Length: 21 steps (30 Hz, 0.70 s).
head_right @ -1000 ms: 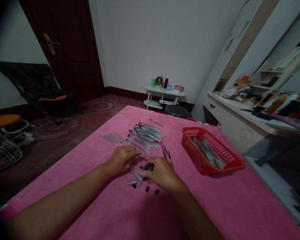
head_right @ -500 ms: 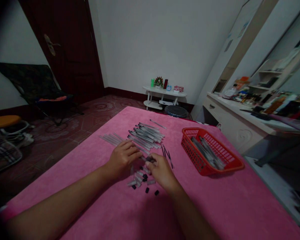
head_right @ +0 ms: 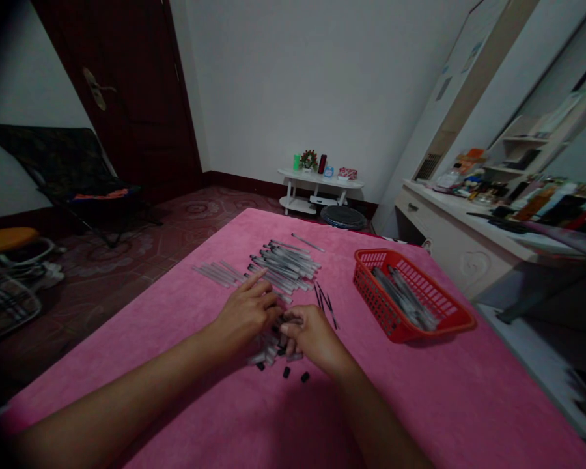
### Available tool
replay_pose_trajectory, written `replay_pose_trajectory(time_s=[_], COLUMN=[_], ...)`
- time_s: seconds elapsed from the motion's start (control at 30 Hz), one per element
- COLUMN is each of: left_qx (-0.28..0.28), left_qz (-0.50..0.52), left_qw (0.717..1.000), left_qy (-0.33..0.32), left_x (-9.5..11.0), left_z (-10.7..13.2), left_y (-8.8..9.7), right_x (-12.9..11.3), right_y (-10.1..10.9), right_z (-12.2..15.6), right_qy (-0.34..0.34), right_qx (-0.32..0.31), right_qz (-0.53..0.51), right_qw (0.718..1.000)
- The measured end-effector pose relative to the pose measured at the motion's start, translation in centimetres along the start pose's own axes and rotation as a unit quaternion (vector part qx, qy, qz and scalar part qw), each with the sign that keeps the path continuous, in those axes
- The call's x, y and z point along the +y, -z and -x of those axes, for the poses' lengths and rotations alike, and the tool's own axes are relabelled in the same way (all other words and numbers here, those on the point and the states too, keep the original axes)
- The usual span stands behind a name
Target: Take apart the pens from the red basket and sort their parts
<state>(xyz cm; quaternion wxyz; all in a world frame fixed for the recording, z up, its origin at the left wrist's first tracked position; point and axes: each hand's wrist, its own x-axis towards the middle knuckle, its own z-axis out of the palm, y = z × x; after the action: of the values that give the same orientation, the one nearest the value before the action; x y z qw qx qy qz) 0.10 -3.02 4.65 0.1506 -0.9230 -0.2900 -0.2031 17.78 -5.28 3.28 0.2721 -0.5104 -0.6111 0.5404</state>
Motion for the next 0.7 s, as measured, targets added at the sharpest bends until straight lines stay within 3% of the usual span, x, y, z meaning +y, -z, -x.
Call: replay_pose_trajectory(time_s=[0.1,0.23,0.33,0.43,0.5,0.6,0.63,0.7], left_qx=[-0.008,-0.013,0.016,0.062,0.098,0.146,0.142,0.122], left_qz=[0.019,0.003,0.028,0.136,0.254,0.467,0.505,0.519], left_qw=[1.000,0.998,0.985,0.945,0.884,0.721,0.678,0.640], left_qy=[0.015,0.068,0.171,0.291,0.380,0.491,0.515,0.553], left_x=[-1.3,-3.7,-5.8,-7.9,-9.2,-10.8,-11.3,-12.1], left_z=[0.2,0.4,1.0,1.7,2.2,3.2,3.5,4.4], left_y=[0.0,1.3,2.2,2.3,2.0,1.5,1.5,1.4], right_x=[-0.2,-0.6,-0.9,-1.3,-1.6,-1.7,-1.7,-1.6], right_y=[0.8,2.4,3.8,5.0,5.7,6.7,7.0,7.6], right_z=[0.2,0.5,0.7,1.0,1.1,1.1,1.1,1.1], right_qy=[-0.010,-0.006,-0.018,-0.025,-0.005,0.038,0.044,0.042], right_qx=[0.000,0.010,0.008,0.027,0.060,0.108,0.119,0.140], right_qz=[-0.002,0.030,0.043,0.055,0.079,0.140,0.154,0.168], right_qw=[1.000,0.999,0.999,0.998,0.995,0.984,0.980,0.975])
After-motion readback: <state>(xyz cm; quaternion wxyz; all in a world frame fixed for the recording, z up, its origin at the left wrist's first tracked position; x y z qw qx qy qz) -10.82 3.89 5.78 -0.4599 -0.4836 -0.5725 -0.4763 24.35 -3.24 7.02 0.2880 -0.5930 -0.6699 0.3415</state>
